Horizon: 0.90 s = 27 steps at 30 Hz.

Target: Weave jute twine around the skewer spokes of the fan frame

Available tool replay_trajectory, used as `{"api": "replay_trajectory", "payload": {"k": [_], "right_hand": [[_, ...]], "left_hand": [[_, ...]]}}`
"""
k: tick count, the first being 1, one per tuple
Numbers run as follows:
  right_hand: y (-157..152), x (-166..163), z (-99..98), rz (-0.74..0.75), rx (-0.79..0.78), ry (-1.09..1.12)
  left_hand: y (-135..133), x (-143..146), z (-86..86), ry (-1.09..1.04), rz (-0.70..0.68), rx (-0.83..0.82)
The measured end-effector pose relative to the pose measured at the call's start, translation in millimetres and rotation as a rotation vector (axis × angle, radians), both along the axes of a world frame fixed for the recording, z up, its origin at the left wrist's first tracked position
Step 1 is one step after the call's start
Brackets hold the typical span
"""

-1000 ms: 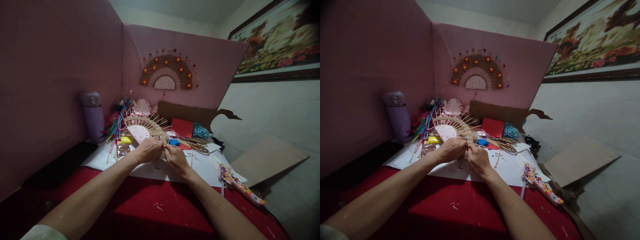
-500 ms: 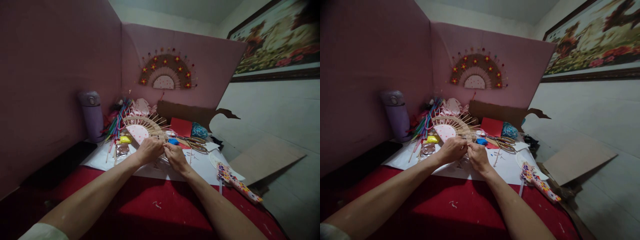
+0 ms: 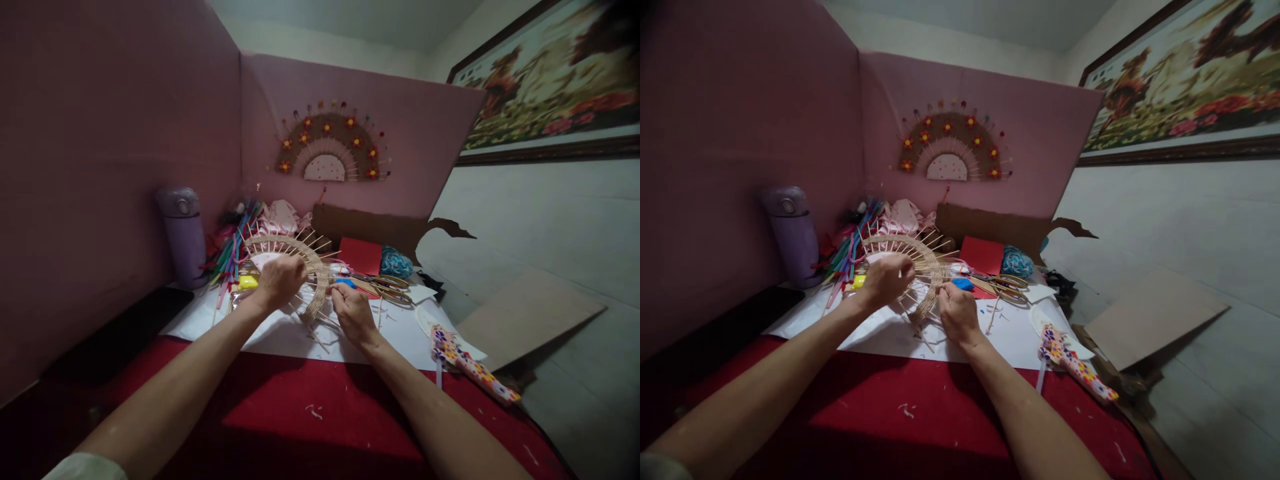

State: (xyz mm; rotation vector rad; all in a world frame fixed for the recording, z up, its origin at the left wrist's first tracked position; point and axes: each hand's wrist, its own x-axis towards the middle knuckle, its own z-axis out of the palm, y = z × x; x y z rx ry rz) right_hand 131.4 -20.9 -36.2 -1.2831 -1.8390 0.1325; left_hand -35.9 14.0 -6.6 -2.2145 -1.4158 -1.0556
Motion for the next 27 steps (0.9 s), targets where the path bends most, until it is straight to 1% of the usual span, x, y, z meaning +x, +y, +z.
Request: {"api": "replay_trajectory", "payload": {"k": [1, 3, 6, 8, 10, 12, 13, 15, 16, 18, 19, 20, 21, 22, 23, 24, 25, 26, 27], "right_hand": [[1, 1, 0.0, -0.004, -0.005, 0.012], [2, 2, -0.5, -0.004, -0.011, 0.015], [1, 2, -1.4, 0.004, -0.005, -0.008], [0, 2, -1.1, 0.004, -0.002, -0.032], [-2, 2, -0.3, -0.009, -0.006, -0.052], [-2, 2, 0.3, -0.026, -0.017, -0.066], [-2, 2, 0.2, -0.033, -0.021, -0.07], [-1, 3, -0.7, -0.043, -0.024, -0.072], [0, 4, -1.6, -0.05, -0.019, -0.071], [2, 4, -3.4, -0.058, 0.001, -0.074], [3, 5, -4.1, -0.061, 0.011, -0.078], [3, 5, -4.5, -0.062, 0.016, -0.086], [4, 6, -4.6, -0.063, 0.016, -0.098], [4, 6, -4.4, -0.061, 0.011, -0.114], [3, 7, -4.0, -0.056, 0.007, -0.132], [3, 7, -3.4, -0.052, 0.008, -0.146], [2, 7, -2.7, -0.048, 0.014, -0.157], [0, 7, -2.1, -0.045, 0.025, -0.162], [-1, 6, -1.5, -0.04, 0.039, -0.161]], "left_hand": [[-1, 3, -1.4, -0.019, -0.09, -0.035], [-4, 11, -5.6, -0.097, -0.225, -0.099], [-7, 22, -10.3, -0.334, -0.419, -0.261], [-8, 25, -9.9, -0.531, -0.557, -0.443], [-12, 24, -6.7, -0.688, -0.68, -0.663], [-18, 22, -0.9, -0.758, -0.803, -0.847], [-24, 21, 3.0, -0.767, -0.859, -0.906], [-37, 19, 12.2, -0.711, -0.98, -1.033], [-44, 18, 17.1, -0.63, -1.047, -1.145], [-57, 18, 24.9, -0.261, -1.176, -1.551], [-62, 19, 26.9, -0.121, -1.226, -1.714], [-65, 20, 27.1, -0.034, -1.262, -1.798], [-66, 22, 25.5, -0.041, -1.252, -1.772], [-64, 24, 22.4, -0.125, -1.211, -1.675], [-60, 27, 18.2, -0.236, -1.15, -1.54], [-54, 29, 13.5, -0.388, -1.056, -1.354], [-47, 30, 9.0, -0.506, -0.914, -1.15], [-41, 31, 5.1, -0.603, -0.725, -0.914], [-34, 31, 2.1, -0.623, -0.552, -0.698]]}}
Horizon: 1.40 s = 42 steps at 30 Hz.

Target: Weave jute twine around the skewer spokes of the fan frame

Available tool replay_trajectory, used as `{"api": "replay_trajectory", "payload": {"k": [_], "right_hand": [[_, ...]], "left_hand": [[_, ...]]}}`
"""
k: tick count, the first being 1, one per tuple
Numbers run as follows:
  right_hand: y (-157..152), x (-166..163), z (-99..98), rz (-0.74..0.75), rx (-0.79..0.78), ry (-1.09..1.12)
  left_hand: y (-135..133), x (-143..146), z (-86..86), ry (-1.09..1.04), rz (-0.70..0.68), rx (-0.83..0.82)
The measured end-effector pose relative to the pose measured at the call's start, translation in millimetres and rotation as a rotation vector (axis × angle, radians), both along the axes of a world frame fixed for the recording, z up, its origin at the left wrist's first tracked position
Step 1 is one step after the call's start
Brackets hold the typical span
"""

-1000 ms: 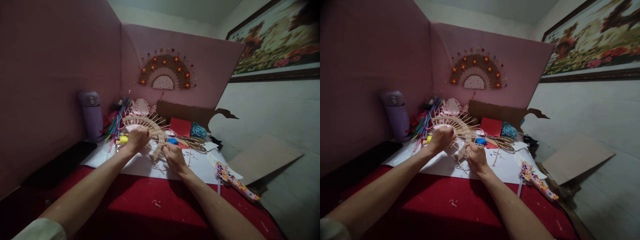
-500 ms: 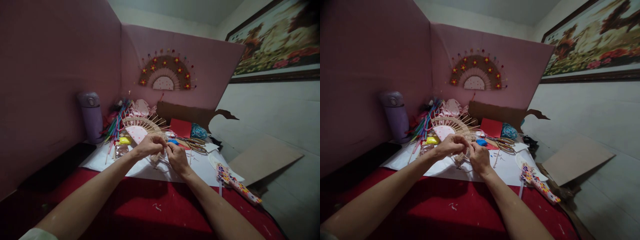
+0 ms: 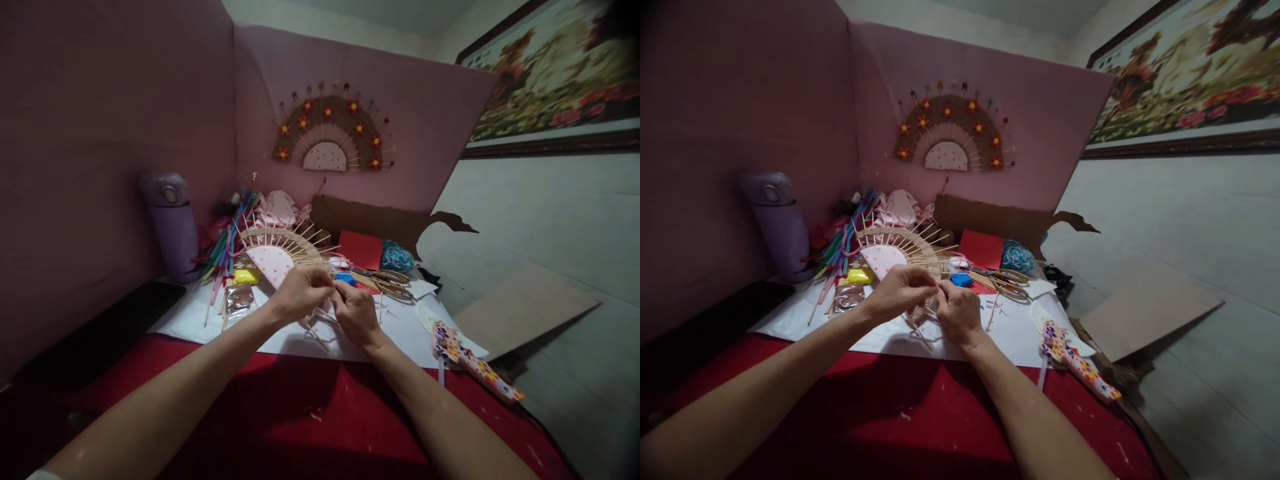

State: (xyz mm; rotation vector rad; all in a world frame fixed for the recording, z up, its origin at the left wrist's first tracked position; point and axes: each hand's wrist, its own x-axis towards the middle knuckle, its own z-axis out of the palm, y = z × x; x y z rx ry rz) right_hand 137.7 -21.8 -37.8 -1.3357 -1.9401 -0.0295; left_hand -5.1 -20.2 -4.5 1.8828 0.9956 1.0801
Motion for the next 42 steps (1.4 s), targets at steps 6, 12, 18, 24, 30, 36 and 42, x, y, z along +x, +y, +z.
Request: {"api": "replay_trajectory", "payload": {"k": [6, 12, 18, 24, 30, 36, 42], "right_hand": [[-5, -2, 0.5, 0.023, 0.05, -0.045], [-5, 1, 0.8, 0.035, 0.09, -0.136], [-3, 2, -0.4, 0.099, 0.1, -0.164], [-4, -1, -0.7, 0.09, 0.148, -0.111], [-4, -1, -3.0, -0.001, 0.151, -0.093], [-2, -1, -3.8, -0.001, 0.144, -0.129], [-4, -1, -2.2, -0.019, 0.164, -0.132]], "left_hand": [[12, -4, -6.1, 0.446, 0.293, 0.349], [16, 0, -16.0, 0.297, 0.125, 0.164], [20, -3, -15.9, 0.259, 0.039, 0.069], [20, -6, -13.9, 0.386, 0.246, 0.412], [26, -11, -10.4, 0.216, 0.211, 0.249], [26, -7, -16.8, 0.122, 0.082, 0.159], [23, -6, -14.0, -0.129, -0.001, -0.211]]}}
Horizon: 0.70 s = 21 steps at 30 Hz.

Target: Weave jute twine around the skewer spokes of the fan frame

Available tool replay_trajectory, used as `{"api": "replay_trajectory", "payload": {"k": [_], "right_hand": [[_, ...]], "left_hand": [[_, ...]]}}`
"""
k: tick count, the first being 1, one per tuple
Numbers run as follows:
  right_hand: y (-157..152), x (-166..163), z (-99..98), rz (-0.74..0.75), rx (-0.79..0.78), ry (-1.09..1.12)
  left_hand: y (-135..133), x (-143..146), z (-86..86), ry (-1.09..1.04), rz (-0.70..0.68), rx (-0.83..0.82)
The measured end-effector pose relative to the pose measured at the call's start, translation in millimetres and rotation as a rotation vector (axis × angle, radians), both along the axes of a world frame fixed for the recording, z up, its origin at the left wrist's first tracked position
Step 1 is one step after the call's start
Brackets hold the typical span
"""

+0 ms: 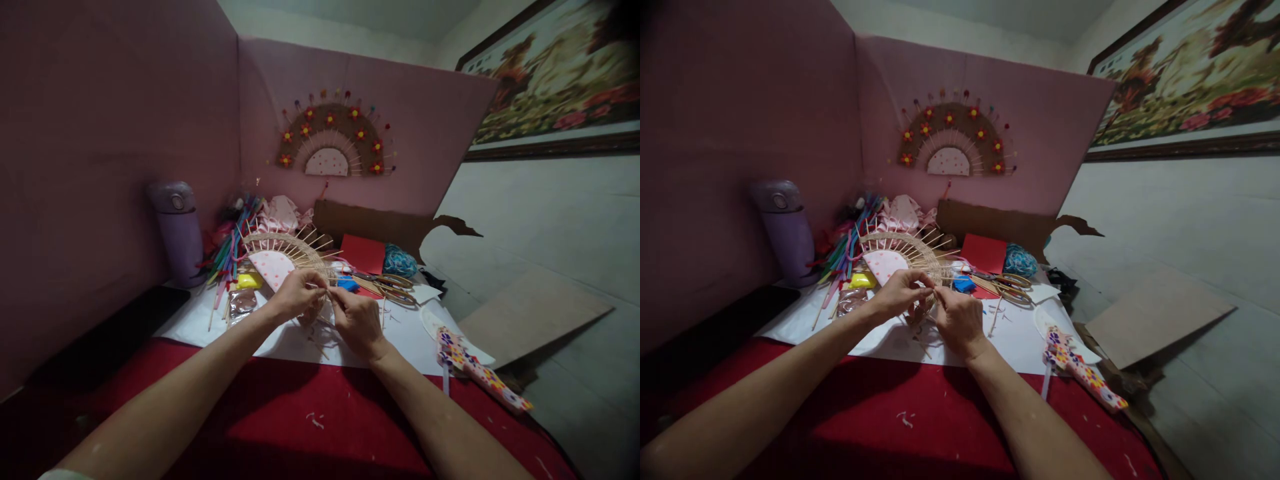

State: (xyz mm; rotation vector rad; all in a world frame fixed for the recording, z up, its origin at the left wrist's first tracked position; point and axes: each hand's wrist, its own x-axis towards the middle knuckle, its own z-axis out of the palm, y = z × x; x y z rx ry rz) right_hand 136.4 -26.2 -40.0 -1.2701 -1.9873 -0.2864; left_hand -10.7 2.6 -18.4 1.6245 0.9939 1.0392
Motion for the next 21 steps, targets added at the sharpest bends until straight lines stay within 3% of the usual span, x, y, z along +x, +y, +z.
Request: {"api": "replay_trajectory", "payload": {"k": [4, 7, 12, 21], "right_hand": [[-1.4, -0.2, 0.8, -0.036, 0.002, -0.022], [-0.4, -0.7, 1.9, -0.079, -0.021, -0.056], [3.9, 1.4, 1.1, -0.116, -0.042, -0.104], [6.6, 4.4, -2.3, 0.08, -0.035, -0.016]], "left_hand": [[0.9, -2.4, -2.7, -0.236, -0.2, -0.144], [3.9, -3.5, -6.7, -0.274, -0.256, -0.21], [7.3, -1.3, -9.6, -0.255, -0.195, -0.182], [8.0, -1.8, -8.7, -0.266, -0.12, -0.213]]}}
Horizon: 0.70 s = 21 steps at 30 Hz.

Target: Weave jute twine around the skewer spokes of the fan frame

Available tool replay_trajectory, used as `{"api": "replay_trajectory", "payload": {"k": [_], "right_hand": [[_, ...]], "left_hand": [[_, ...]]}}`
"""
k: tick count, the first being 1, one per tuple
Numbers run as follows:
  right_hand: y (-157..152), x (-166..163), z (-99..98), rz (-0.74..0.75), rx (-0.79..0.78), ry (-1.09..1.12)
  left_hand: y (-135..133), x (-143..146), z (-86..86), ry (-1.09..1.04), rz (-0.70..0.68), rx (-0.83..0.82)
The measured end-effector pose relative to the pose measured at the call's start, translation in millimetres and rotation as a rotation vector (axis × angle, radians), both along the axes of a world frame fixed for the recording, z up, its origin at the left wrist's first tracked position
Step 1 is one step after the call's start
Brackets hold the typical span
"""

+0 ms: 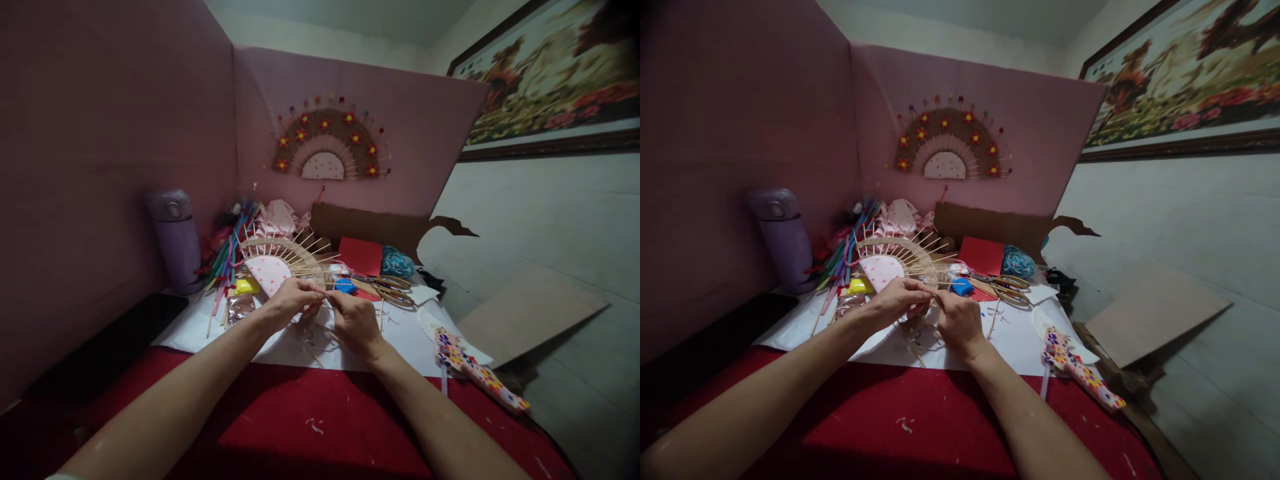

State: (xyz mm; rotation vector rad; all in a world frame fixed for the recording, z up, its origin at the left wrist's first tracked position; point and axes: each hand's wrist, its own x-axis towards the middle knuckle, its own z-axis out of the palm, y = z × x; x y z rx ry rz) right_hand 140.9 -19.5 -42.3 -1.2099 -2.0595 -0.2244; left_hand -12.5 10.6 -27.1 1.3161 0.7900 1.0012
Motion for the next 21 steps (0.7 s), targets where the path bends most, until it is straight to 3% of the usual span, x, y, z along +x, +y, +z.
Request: {"api": "replay_trajectory", "payload": {"k": [13, 21], "right_hand": [[-0.4, -0.2, -2.6, -0.037, 0.002, 0.014], [-1.1, -0.3, -0.9, -0.068, 0.007, 0.01]], "left_hand": [[-5.3, 3.3, 3.0, -0.01, 0.073, -0.001], [-1.3, 2.1, -2.3, -0.011, -0.007, 0.061]]}}
